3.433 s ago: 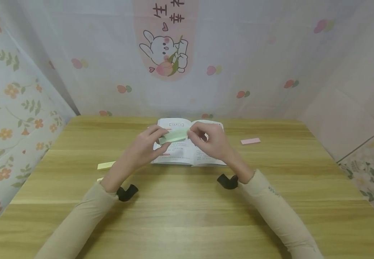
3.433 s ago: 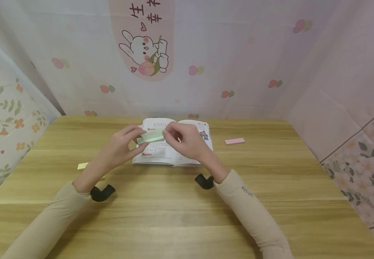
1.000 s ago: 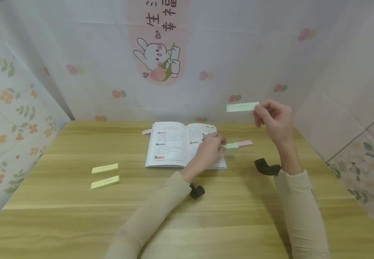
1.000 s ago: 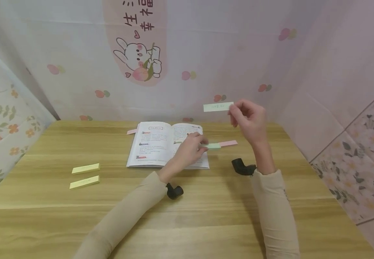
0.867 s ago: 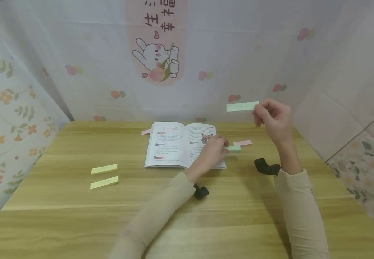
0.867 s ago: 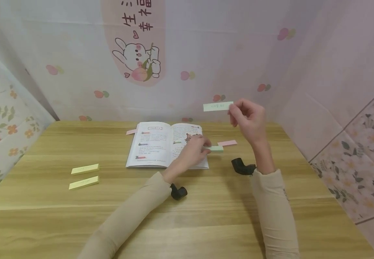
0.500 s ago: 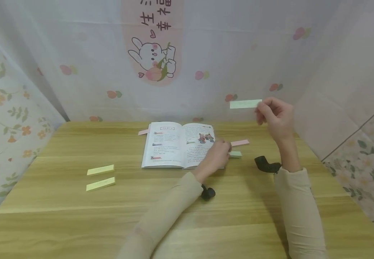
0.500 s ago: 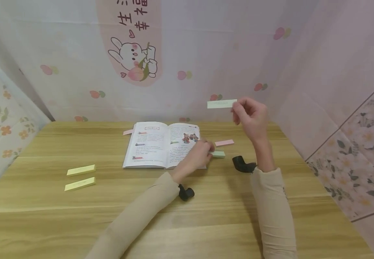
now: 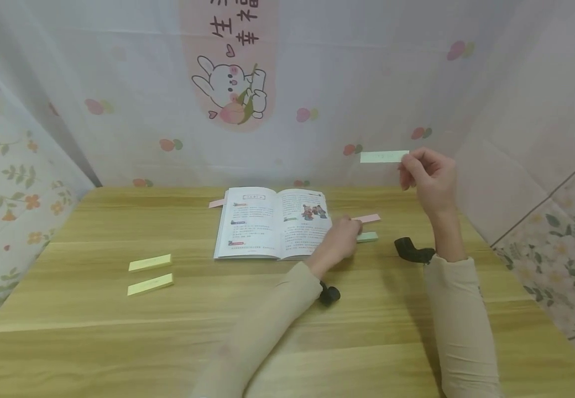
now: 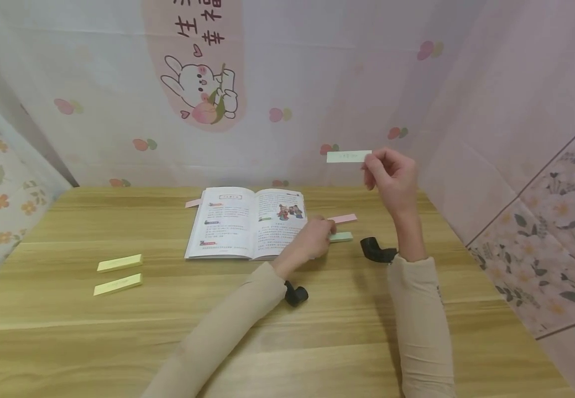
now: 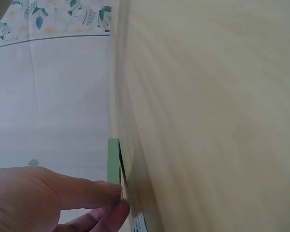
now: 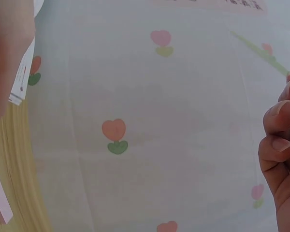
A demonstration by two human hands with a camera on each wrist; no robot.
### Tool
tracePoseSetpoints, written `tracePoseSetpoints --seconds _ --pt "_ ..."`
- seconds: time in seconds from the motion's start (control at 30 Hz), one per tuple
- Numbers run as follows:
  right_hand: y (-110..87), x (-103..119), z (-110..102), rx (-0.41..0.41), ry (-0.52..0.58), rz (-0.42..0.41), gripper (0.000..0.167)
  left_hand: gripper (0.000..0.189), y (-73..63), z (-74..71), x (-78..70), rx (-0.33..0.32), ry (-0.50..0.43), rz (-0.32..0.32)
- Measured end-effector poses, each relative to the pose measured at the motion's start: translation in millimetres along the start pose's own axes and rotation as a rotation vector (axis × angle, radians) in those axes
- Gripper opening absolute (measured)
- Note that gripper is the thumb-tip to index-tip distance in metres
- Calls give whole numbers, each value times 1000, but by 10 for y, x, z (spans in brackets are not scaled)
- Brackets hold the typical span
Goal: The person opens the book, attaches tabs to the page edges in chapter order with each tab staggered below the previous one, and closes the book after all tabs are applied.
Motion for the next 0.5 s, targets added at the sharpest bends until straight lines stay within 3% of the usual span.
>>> tracePoseSetpoints --seconds 0.17,0.5 --pt "-3 -38 -110 -56 -76 75 29 31 49 15 -75 0 26 2" --pt "13 -73 -178 -64 -90 107 28 27 123 35 -143 -6 -26 -40"
Point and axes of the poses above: each hand's wrist, its own y-axis towards the middle knuckle, its own z-axis out of the palm, x = y × z, the point moved 5 cm from there along y, towards the middle knuckle, and after that the axes turned 11 degrees about y, right-handed, at the moved point
